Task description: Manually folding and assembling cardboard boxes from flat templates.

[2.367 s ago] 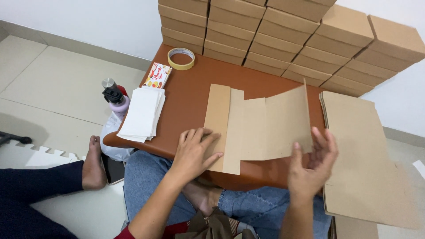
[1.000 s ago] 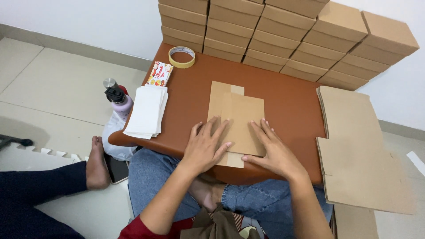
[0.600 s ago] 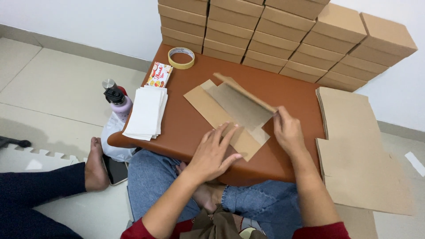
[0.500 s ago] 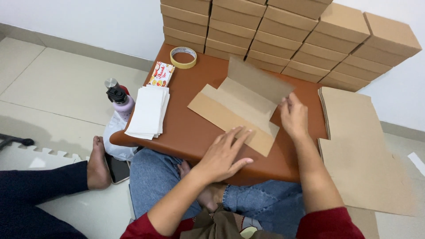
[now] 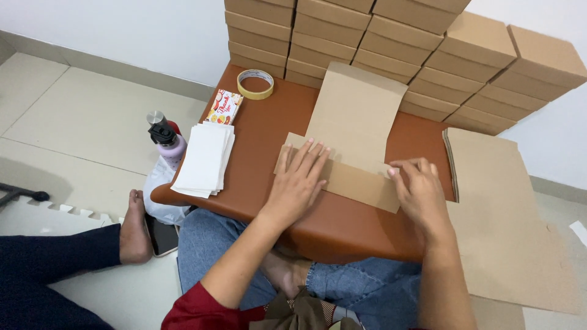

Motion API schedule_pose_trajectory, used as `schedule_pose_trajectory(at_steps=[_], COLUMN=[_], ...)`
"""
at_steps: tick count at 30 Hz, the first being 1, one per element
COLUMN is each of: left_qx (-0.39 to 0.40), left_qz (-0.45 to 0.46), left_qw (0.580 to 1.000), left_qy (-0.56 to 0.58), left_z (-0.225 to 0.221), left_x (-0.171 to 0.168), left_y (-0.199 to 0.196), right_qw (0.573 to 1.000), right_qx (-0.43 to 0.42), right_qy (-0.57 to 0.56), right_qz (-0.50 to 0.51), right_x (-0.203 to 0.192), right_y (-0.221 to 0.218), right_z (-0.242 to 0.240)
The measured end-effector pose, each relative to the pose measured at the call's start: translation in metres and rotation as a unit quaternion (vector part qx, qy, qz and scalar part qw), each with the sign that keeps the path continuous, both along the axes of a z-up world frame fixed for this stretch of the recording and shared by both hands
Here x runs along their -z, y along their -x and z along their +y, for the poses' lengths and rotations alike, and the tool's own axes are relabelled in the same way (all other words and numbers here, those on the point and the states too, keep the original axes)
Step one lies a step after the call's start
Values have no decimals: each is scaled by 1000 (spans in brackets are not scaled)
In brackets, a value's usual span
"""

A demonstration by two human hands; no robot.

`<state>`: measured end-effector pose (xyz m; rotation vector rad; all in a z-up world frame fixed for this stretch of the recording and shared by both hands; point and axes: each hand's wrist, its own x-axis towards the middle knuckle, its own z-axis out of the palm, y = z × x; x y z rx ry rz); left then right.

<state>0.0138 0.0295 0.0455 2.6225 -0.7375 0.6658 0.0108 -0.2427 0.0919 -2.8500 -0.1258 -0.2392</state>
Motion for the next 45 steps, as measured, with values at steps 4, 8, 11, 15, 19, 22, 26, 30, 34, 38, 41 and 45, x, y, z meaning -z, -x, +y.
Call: schedule_pose_trajectory(at_steps=[4, 8, 11, 15, 19, 22, 26, 30, 34, 38, 41, 45], left_qx=[5, -1, 23, 76, 97, 100, 96, 76, 60, 61, 58, 56], left_qz=[13, -40, -111, -68, -9, 3, -5, -8, -4, -9, -3, 4], left_qw=[1000, 999, 993, 993, 992, 992, 995, 997, 998, 998, 998, 998], left_qy=[-4, -8, 17, 63, 77, 71, 42, 3, -21, -30, -24, -2], left_z=[-4, -2, 4, 9, 1, -8, -16, -25, -31, -31, -31, -30], left_x=[13, 20, 20, 8, 20, 27, 36, 34, 40, 47, 48, 46], left_y=[-3, 7, 25, 59, 68, 67, 58, 63, 64, 60, 62, 64], right_qw=[999, 997, 987, 977, 969, 959, 960, 975, 982, 992, 995, 995], right_qx=[33, 29, 6, 110, 54, 38, -72, -117, -117, -93, -90, -85], right_qy=[2, -21, -50, -163, -193, -209, -188, -80, -73, -35, -29, -38], right_qz=[22, -75, -151, -82, -144, -186, -195, -169, -132, -72, -33, 22], right_x=[8, 30, 54, 54, 64, 74, 85, 84, 81, 74, 71, 52], right_y=[39, 58, 73, 100, 105, 106, 110, 115, 117, 104, 86, 66], right_z=[1, -3, -13, 7, 21, 34, 49, 55, 55, 54, 53, 57])
